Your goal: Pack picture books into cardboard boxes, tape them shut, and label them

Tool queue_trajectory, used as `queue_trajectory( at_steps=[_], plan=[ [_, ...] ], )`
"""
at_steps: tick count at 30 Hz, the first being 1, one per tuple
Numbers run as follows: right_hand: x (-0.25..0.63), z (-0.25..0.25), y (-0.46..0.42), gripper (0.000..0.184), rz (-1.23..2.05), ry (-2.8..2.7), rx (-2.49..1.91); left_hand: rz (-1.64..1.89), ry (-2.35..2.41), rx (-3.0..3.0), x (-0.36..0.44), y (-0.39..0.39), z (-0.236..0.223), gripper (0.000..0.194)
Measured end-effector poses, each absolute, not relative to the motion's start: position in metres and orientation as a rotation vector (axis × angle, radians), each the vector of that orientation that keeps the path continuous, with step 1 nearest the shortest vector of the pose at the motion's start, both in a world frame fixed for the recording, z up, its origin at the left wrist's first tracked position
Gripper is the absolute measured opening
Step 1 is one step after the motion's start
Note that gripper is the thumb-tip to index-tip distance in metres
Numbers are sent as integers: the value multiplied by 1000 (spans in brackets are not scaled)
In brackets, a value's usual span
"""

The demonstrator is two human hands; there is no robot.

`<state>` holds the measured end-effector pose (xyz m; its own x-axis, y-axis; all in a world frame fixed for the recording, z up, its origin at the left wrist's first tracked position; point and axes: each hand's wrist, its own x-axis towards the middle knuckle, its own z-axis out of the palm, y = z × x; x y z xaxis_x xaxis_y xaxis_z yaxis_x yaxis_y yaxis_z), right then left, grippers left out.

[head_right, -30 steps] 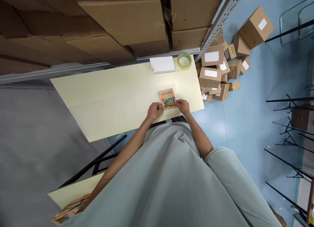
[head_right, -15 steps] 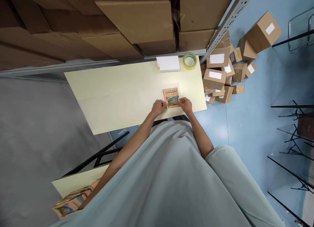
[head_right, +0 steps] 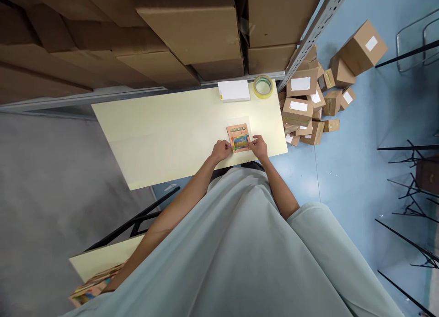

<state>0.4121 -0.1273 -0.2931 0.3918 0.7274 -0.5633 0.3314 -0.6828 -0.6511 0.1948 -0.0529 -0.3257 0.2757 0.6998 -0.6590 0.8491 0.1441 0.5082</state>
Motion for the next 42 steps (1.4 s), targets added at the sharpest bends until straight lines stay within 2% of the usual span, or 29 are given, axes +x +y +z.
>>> queue_trajectory(
  at_steps=[8, 19, 23, 27, 37, 42],
  plan=[
    [411, -288, -125, 25, 1198, -950, -2290, -173, 1464, 1594, 195, -53, -329, 8],
    [397, -281, -106, 14, 1132, -1115, -2586, -176, 1462, 1572, 195, -52, -327, 12],
    [402, -273, -102, 16, 1211, -1199, -2597, -161, 1460, 1569, 195, -53, -326, 11],
    [408, -266, -104, 19, 1108, -1305, -2616, -129, 1458, 1565, 195, -55, -325, 10],
    [398, -272, -105, 12, 1077, -1476, -2625, -73, 1479, 1556, 197, -58, -323, 19],
    [401, -267, -106, 11, 976, -1535, -2478, -63, 1494, 1548, 198, -59, -321, 18]
  ],
)
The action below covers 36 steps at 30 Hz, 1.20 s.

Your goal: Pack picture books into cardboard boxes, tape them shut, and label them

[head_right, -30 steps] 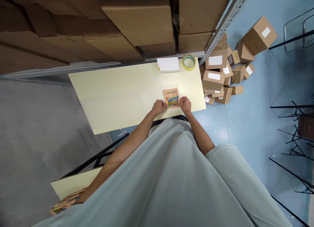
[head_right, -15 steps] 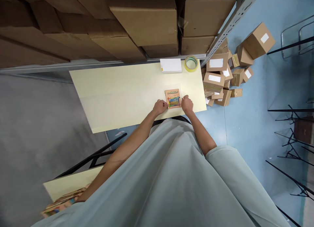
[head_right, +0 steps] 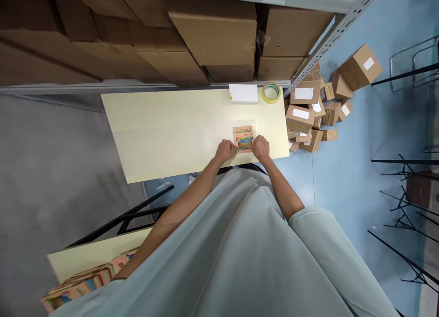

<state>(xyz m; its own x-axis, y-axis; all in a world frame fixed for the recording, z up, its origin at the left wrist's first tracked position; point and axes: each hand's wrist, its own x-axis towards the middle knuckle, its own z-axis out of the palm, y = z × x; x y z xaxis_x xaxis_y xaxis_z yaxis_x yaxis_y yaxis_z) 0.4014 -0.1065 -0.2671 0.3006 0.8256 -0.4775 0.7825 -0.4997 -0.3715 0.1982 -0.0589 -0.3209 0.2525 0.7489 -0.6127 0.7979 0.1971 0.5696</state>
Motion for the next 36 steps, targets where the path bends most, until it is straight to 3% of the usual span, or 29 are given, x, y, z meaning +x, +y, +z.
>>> queue_trajectory(
  at_steps=[5, 9, 17, 23, 27, 32, 36],
  plan=[
    [402, -266, -106, 13, 1095, -1195, -2356, -40, 1518, 1530, 201, -61, -319, 17],
    [399, -261, -103, 25, 1119, -979, -2354, -10, 1536, 1507, 202, -63, -314, 18],
    [377, -232, -103, 14, 1068, -1162, -2271, 125, 1553, 1401, 201, -65, -298, 9],
    [348, -222, -100, 13, 1113, -1297, -2178, 551, 1343, 1058, 200, -74, -274, 24],
    [321, -224, -102, 19, 1156, -1400, -2052, 601, 1447, 950, 190, -76, -263, 35],
    [312, -238, -101, 28, 1451, -1487, -1794, 621, 1641, 897, 165, -70, -265, 23],
    [327, -254, -92, 27, 1422, -1395, -2032, 665, 1691, 815, 149, -63, -273, 18]
  ],
)
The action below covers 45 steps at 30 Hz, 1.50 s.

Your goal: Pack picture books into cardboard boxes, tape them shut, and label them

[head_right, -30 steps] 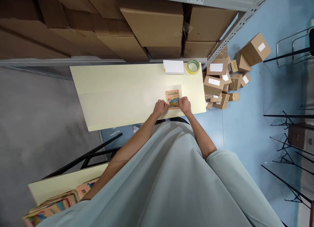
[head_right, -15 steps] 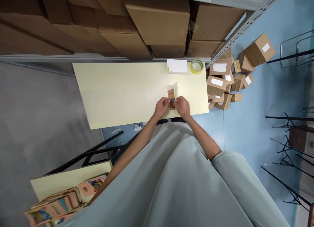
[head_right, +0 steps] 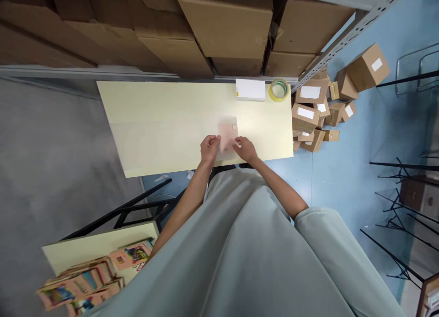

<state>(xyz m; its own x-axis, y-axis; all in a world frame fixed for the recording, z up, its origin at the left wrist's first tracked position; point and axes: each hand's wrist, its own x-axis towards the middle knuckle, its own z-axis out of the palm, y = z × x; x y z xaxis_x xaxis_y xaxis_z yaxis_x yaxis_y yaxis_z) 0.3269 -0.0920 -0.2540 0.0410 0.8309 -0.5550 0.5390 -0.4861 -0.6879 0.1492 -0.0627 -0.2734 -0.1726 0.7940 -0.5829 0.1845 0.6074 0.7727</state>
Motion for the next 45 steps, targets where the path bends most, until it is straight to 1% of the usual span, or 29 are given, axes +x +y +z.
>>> queue_trajectory(
  at_steps=[4, 8, 10, 14, 18, 20, 22, 24, 26, 30, 36, 39, 41, 43, 45],
  plan=[
    [334, -268, -81, 31, 1439, -1311, -2226, 610, 1793, 835, 139, -56, -286, 13],
    [325, -280, -74, 23, 1508, -1205, -2204, 406, 1927, 984, 132, -53, -298, 18],
    [318, -285, -73, 24, 1489, -1120, -2239, 349, 1975, 1021, 133, -53, -301, 20],
    [310, -291, -77, 29, 1396, -1023, -2294, 352, 2027, 1044, 140, -58, -302, 21],
    [310, -289, -80, 22, 1388, -978, -2277, 426, 2076, 1038, 142, -64, -301, 19],
    [310, -287, -79, 27, 1384, -918, -2286, 460, 2078, 1032, 141, -64, -301, 24],
    [309, -286, -77, 32, 1393, -863, -2279, 459, 2074, 1053, 139, -64, -301, 22],
    [306, -284, -75, 26, 1423, -849, -2245, 446, 2075, 1097, 139, -63, -300, 14],
    [301, -281, -73, 18, 1433, -882, -2210, 442, 2065, 1143, 139, -63, -298, 12],
    [291, -267, -72, 12, 1356, -1054, -2206, 468, 1954, 1116, 135, -59, -299, 20],
    [264, -236, -71, 11, 1281, -1310, -2181, 444, 1661, 925, 114, -45, -304, 24],
    [242, -223, -69, 11, 1218, -1404, -2209, 446, 1499, 804, 97, -43, -298, 32],
    [224, -218, -68, 11, 1191, -1438, -2236, 491, 1374, 722, 82, -44, -290, 30],
    [206, -216, -66, 12, 1188, -1452, -2258, 551, 1305, 728, 64, -46, -281, 23],
    [187, -217, -64, 15, 1197, -1458, -2276, 571, 1310, 819, 46, -48, -273, 26]
  ],
)
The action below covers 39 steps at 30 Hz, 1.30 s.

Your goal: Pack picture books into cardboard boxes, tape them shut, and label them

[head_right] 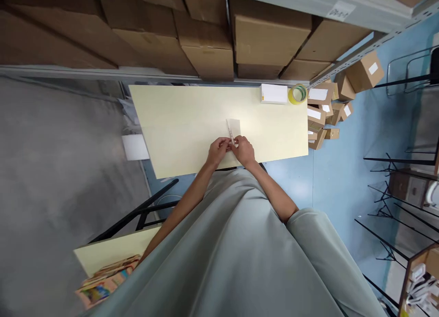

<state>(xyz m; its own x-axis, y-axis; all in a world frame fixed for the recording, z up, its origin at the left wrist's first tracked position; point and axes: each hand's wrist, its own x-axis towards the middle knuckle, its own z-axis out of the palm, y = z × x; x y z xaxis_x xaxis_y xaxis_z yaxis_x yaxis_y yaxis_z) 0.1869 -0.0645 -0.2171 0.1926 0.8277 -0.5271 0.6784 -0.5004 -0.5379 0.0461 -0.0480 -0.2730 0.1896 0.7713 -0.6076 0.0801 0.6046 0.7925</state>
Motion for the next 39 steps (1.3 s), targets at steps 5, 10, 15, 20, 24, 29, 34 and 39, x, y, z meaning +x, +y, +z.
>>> queue_trajectory(
  at_steps=[5, 10, 15, 20, 24, 29, 34, 39],
  plan=[
    [150, -227, -61, 22, 1250, -1476, -2323, 439, 1362, 959, 9, -42, -274, 34],
    [161, -235, -62, 27, 1150, -1376, -2426, 286, 1400, 1065, -7, -32, -292, 29],
    [189, -242, -63, 30, 1112, -1182, -2568, 270, 1415, 1062, -11, -33, -300, 30],
    [198, -259, -58, 19, 1223, -1041, -2547, 300, 1387, 1040, -15, -38, -303, 31],
    [201, -270, -55, 14, 1261, -962, -2471, 303, 1373, 1058, -15, -40, -300, 36],
    [204, -275, -58, 19, 1339, -965, -2341, 298, 1490, 1085, -5, -47, -290, 38],
    [212, -270, -61, 18, 1375, -1060, -2290, 331, 1489, 1060, 0, -56, -284, 35],
    [239, -262, -65, 17, 1352, -1061, -2236, 337, 1467, 1062, 17, -56, -283, 37]
  ],
)
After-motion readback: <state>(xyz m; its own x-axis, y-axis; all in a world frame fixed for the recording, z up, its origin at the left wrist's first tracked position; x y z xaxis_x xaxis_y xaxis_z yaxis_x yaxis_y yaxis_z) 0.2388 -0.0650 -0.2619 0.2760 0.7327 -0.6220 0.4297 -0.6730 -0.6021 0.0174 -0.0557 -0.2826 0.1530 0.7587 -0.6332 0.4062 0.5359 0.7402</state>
